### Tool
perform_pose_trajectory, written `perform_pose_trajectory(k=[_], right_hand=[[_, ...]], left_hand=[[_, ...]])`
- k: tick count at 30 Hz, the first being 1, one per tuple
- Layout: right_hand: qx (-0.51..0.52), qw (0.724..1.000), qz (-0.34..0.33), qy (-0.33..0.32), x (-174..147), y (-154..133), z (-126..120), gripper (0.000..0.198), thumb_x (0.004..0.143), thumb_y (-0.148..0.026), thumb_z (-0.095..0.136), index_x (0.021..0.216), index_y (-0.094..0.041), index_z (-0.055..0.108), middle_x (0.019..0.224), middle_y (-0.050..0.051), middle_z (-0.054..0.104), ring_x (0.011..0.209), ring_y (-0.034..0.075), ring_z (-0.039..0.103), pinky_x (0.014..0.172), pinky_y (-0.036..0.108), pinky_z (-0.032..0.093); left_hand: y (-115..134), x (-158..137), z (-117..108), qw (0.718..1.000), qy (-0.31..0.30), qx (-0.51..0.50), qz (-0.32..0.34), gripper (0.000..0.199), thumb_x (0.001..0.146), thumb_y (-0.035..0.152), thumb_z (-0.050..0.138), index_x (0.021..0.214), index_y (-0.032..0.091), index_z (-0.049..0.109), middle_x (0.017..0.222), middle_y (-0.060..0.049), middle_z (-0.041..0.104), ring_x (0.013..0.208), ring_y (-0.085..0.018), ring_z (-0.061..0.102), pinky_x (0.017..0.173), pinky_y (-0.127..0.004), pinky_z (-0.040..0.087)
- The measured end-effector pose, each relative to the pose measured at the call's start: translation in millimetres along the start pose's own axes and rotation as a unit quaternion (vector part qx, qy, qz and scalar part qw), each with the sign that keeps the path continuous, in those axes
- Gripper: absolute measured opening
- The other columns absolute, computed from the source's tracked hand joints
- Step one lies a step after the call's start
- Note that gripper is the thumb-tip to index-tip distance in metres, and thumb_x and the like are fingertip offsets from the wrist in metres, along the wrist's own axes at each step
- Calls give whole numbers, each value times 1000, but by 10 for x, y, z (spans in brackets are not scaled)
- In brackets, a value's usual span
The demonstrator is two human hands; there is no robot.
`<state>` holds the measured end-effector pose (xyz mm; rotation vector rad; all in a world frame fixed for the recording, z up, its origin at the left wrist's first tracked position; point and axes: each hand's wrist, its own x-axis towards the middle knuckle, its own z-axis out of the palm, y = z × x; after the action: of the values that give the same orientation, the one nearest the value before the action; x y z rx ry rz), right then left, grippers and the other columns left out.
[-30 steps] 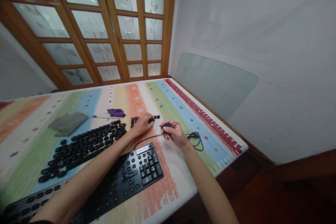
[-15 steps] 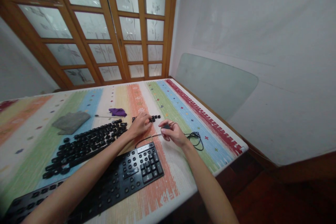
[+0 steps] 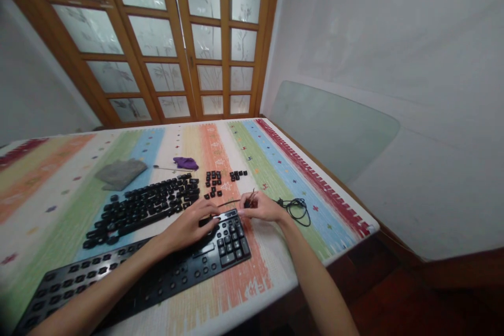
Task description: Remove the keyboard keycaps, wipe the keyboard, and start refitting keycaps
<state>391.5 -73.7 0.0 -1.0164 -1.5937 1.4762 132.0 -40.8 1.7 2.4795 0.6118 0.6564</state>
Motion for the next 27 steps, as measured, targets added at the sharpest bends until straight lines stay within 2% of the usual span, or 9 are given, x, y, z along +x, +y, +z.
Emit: perform_pose_trajectory(k=[4,9,16,21,27], right_hand=[[-11,999,24,-36,-17,-2,17,35,73,-44,80,75,-13,62,51,-6,53,39,5,43,37,17,32],[-26,996,48,-64,1,17,103,36,71,-46,80,74,-13,64,48,-5,54,37,9,49,37,19,36],[-152,984,-45,-83,70,10,258,30,69,-44,82,76,-15,75,55,-4,56,49,7,40,46,20,29],[-139,990,-20,-30,89,12,274,32,75,-46,77,78,-15,72,59,-4,55,52,8,42,49,21,30],[-86,996,3,31,142,84,347,38,71,-50,79,72,-15,64,56,-5,52,50,8,44,47,21,30]], left_hand=[[29,-175,38,1000,7,-8,-2,16,90,15,57,103,19,66,106,-8,65,104,-22,59,93,-39,49],[5,-244,93,1000,0,-13,11,18,90,12,55,102,20,67,110,-9,64,106,-22,59,93,-38,51],[-15,-233,98,1000,-14,-11,15,21,90,10,54,104,20,66,109,-8,64,107,-22,58,95,-37,50],[4,-210,88,1000,-15,-11,14,22,89,9,55,102,21,67,110,-9,64,106,-22,59,94,-37,50],[24,-181,87,1000,-14,-9,12,24,88,9,55,104,21,68,109,-8,65,104,-22,60,93,-37,51]])
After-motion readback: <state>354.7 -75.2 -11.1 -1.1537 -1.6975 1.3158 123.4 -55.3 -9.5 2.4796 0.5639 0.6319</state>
